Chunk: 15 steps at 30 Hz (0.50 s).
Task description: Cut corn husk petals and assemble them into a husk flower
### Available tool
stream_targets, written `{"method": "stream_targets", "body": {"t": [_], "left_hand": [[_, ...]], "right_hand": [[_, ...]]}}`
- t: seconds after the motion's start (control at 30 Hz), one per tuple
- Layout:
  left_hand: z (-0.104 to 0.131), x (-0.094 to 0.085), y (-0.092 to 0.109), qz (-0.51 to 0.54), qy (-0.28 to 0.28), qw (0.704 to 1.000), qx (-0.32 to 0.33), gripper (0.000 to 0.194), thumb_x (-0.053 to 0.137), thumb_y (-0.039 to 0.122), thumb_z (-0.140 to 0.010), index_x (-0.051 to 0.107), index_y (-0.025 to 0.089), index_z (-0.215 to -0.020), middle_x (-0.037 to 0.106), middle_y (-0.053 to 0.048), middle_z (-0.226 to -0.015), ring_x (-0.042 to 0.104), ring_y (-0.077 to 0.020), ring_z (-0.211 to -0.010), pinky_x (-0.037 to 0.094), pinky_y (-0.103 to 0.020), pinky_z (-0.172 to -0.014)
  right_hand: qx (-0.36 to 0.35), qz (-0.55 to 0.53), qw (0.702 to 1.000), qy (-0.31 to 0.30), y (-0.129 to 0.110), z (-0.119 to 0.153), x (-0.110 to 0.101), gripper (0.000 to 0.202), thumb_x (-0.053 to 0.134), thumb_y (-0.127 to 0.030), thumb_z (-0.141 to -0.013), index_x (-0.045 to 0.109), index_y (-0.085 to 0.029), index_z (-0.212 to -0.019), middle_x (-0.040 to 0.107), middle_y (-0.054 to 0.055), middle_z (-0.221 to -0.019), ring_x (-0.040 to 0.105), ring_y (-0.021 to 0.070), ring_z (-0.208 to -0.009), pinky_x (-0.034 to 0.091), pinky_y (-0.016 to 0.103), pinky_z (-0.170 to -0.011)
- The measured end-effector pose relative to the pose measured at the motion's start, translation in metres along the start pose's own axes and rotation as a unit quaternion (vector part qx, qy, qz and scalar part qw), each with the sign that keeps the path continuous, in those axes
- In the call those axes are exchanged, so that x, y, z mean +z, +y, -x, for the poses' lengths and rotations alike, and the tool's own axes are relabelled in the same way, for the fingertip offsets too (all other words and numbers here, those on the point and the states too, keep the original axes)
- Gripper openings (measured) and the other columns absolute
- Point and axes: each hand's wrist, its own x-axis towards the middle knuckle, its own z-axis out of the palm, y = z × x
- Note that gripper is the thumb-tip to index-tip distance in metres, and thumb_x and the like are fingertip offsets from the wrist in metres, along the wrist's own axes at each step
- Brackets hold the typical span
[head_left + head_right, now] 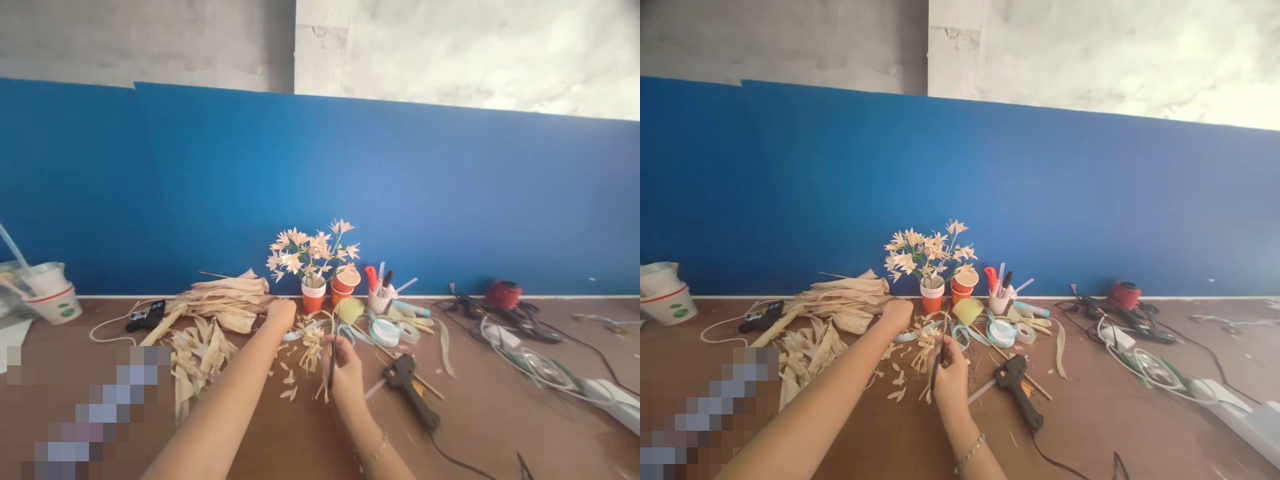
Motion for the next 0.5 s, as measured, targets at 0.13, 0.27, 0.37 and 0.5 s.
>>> {"method": "stream_targets", "body": {"t": [0.13, 0.27, 0.37, 0.5], "left_hand": [[0.012, -0.009, -0.004, 0.041, 0.030, 0.998, -0.026, 0.014, 0.059, 0.015, -0.080, 0.070, 0.012, -0.088, 0.070, -0.018, -0.096, 0.065, -0.0277, -0.096, 0.048, -0.034, -0.079], [0.047, -0.009, -0.011, 0.115, 0.048, 0.992, -0.004, 0.020, 0.053, 0.023, -0.080, 0.071, 0.020, -0.086, 0.074, -0.007, -0.089, 0.067, -0.0210, -0.084, 0.046, -0.027, -0.069], [0.083, 0.000, -0.014, 0.166, 0.020, 0.986, 0.031, 0.018, 0.055, 0.027, -0.077, 0.072, 0.020, -0.078, 0.074, -0.002, -0.076, 0.067, -0.0166, -0.069, 0.043, -0.022, -0.059], [0.119, 0.009, -0.016, 0.213, 0.004, 0.976, 0.053, 0.017, 0.055, 0.022, -0.074, 0.070, 0.019, -0.066, 0.072, -0.004, -0.068, 0.065, -0.0193, -0.065, 0.042, -0.025, -0.060]], "right_hand": [[-0.004, 0.008, 1.000, -0.010, 0.002, -0.001, 0.000, 0.030, 0.067, -0.036, -0.072, 0.059, -0.016, -0.093, 0.059, 0.000, -0.067, 0.053, 0.0141, -0.060, 0.042, 0.024, -0.057], [-0.009, 0.011, 1.000, -0.028, 0.003, -0.003, 0.000, 0.030, 0.069, -0.033, -0.068, 0.060, -0.015, -0.091, 0.061, 0.001, -0.070, 0.054, 0.0148, -0.063, 0.043, 0.024, -0.057], [-0.002, 0.014, 0.998, -0.059, 0.002, -0.003, 0.002, 0.028, 0.067, -0.030, -0.067, 0.060, -0.015, -0.090, 0.060, 0.000, -0.066, 0.053, 0.0144, -0.059, 0.043, 0.024, -0.056], [-0.006, 0.074, 0.985, -0.155, 0.000, -0.001, 0.000, 0.028, 0.060, -0.023, -0.067, 0.061, -0.015, -0.094, 0.057, -0.003, -0.062, 0.051, 0.0131, -0.056, 0.039, 0.023, -0.053]]}}
